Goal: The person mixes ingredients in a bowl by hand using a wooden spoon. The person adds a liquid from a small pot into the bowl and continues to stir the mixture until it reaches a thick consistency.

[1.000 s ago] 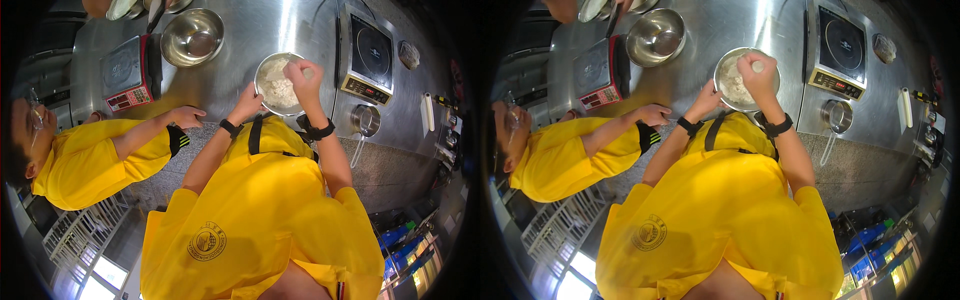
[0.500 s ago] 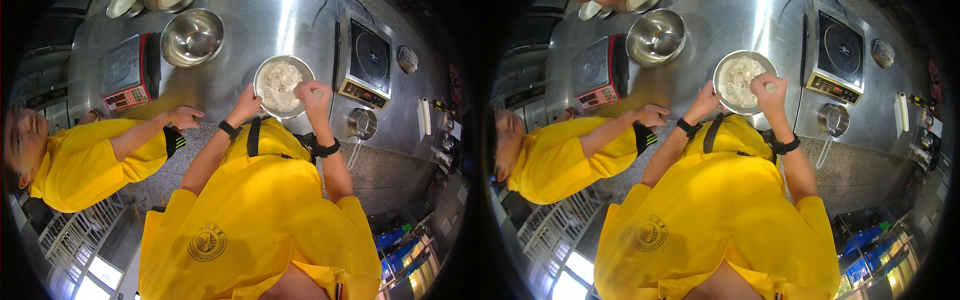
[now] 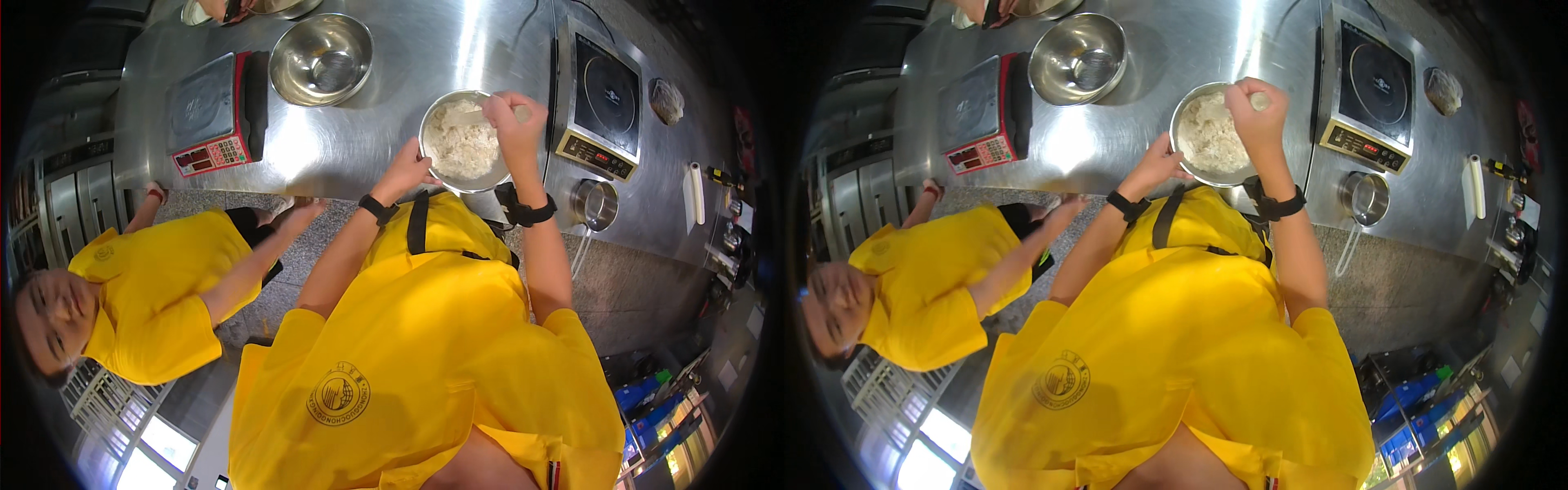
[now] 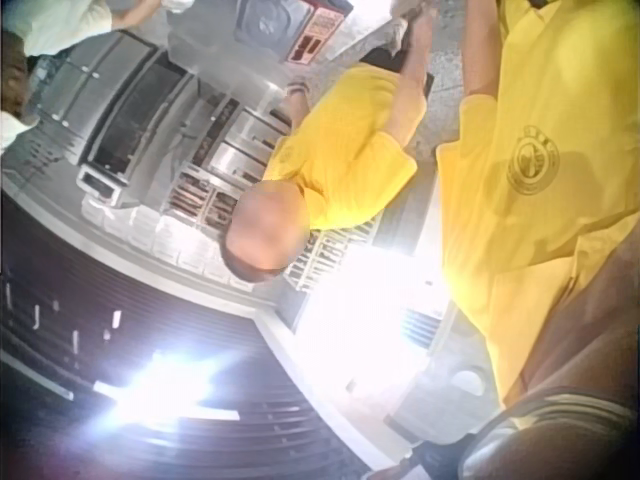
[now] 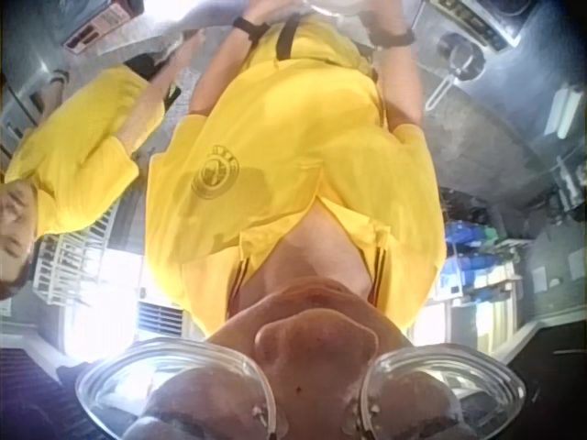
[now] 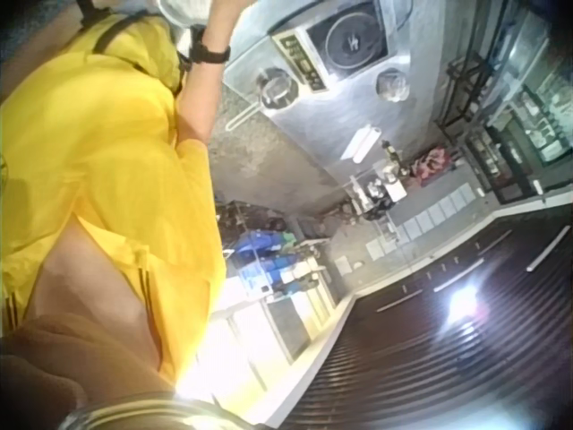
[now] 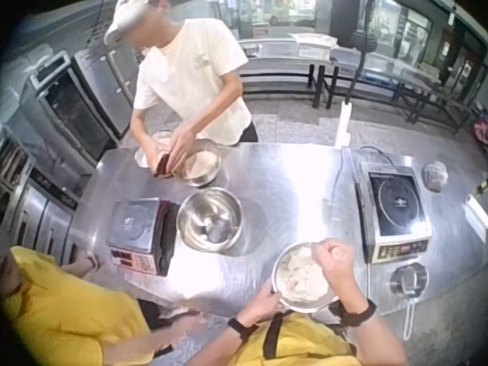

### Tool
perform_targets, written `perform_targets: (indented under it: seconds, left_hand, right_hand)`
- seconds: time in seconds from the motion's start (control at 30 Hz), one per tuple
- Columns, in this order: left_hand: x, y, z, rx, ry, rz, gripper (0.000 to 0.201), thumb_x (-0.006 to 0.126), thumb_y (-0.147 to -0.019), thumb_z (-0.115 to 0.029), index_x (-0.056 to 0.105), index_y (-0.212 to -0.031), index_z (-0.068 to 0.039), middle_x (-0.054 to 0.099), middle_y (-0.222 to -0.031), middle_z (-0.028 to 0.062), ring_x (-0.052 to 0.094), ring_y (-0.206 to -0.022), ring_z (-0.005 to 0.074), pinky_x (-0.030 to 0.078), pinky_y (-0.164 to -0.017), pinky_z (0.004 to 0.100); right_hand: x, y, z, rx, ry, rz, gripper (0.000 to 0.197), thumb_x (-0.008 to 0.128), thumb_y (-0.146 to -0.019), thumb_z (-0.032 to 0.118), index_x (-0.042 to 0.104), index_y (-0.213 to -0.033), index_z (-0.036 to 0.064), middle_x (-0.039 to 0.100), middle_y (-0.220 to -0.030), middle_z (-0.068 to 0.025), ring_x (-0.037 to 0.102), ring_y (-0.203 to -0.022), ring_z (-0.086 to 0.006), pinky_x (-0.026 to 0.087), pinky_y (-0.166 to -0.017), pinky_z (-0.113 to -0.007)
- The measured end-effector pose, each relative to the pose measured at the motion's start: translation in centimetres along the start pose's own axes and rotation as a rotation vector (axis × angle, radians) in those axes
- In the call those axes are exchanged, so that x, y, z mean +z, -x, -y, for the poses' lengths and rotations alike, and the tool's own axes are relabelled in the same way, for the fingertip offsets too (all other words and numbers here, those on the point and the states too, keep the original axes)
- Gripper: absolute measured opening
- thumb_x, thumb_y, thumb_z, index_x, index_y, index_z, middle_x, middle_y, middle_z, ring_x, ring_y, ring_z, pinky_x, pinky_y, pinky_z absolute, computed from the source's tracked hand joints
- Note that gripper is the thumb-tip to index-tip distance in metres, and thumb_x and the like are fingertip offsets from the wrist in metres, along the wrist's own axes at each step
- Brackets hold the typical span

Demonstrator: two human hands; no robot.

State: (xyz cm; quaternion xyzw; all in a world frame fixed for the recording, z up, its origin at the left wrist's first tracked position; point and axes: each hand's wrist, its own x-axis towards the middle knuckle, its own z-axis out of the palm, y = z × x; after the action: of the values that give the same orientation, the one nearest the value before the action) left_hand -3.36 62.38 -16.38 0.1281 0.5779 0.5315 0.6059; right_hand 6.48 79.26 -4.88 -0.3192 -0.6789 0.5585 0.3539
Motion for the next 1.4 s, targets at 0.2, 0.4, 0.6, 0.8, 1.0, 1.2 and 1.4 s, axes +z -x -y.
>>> perform_targets:
  seconds: [0.2,0.4,0.6,0.8,1.0,1.2,1.4]
  left_hand:
    - [0.5,-0.3,-0.2,-0.004,-0.057,-0.044,0.030,0.045,-0.094,0.002,0.039,-0.124,0.005,0.053,-0.113,0.0165,0.070,-0.087,0.0255,0.065,-0.069,0.0312]
    - [-0.2,-0.9,0.7,-0.009,-0.118,-0.069,0.026,0.048,-0.093,0.002,0.041,-0.118,0.006,0.054,-0.107,0.0146,0.068,-0.084,0.0215,0.065,-0.065,0.0317]
    - [0.3,-0.3,-0.4,-0.011,-0.031,0.008,0.036,0.047,-0.095,0.001,0.037,-0.130,0.004,0.053,-0.117,0.0158,0.069,-0.090,0.0259,0.065,-0.070,0.0334]
    - [-0.2,-0.5,0.0,-0.003,0.052,0.037,0.028,0.048,-0.095,0.002,0.040,-0.122,0.005,0.051,-0.114,0.0139,0.068,-0.092,0.0253,0.066,-0.073,0.0342]
    - [0.1,-0.7,0.0,-0.043,0.010,0.010,0.034,0.047,-0.096,0.002,0.041,-0.129,0.003,0.053,-0.119,0.0136,0.068,-0.095,0.0246,0.065,-0.076,0.0346]
    - [-0.3,-0.3,-0.6,-0.016,-0.047,0.027,0.032,0.048,-0.095,0.001,0.043,-0.125,0.009,0.054,-0.109,0.0148,0.068,-0.089,0.0235,0.066,-0.073,0.0320]
    - [0.4,-1.2,0.2,0.005,-0.095,-0.018,0.031,0.049,-0.092,0.001,0.044,-0.121,0.008,0.055,-0.103,0.0151,0.071,-0.082,0.0254,0.064,-0.065,0.0314]
  right_hand:
    - [-4.7,1.9,-3.8,-0.019,0.167,0.034,0.024,0.063,-0.079,0.001,0.049,-0.060,-0.0032,0.050,-0.056,-0.0001,0.047,-0.058,-0.0064,0.036,-0.055,-0.026]
    - [-3.0,5.2,-1.5,0.041,0.101,0.024,0.023,0.064,-0.081,-0.001,0.050,-0.063,-0.0033,0.049,-0.057,-0.0002,0.048,-0.058,-0.0064,0.039,-0.055,-0.027]
    - [0.5,4.1,-0.8,0.053,0.019,0.092,0.019,0.063,-0.082,0.001,0.058,-0.064,-0.0027,0.054,-0.058,-0.0010,0.050,-0.058,-0.0068,0.040,-0.055,-0.026]
    - [-0.6,0.9,-0.4,0.095,-0.016,-0.062,0.024,0.061,-0.085,0.004,0.060,-0.062,-0.0019,0.060,-0.058,-0.0037,0.054,-0.059,-0.0070,0.042,-0.057,-0.024]
    - [-5.6,2.4,-0.6,0.105,0.200,0.097,0.017,0.065,-0.091,0.009,0.067,-0.078,-0.0026,0.063,-0.070,-0.0048,0.060,-0.071,-0.0120,0.046,-0.070,-0.026]
    - [-8.0,3.0,4.4,-0.131,0.758,0.387,0.019,0.074,-0.084,0.014,0.071,-0.097,0.0003,0.063,-0.083,-0.0101,0.062,-0.073,-0.0241,0.048,-0.069,-0.033]
    - [-9.8,1.8,4.5,-0.152,1.370,0.768,0.017,0.062,-0.089,0.010,0.065,-0.104,0.0035,0.063,-0.086,-0.0158,0.066,-0.076,-0.0329,0.052,-0.066,-0.044]
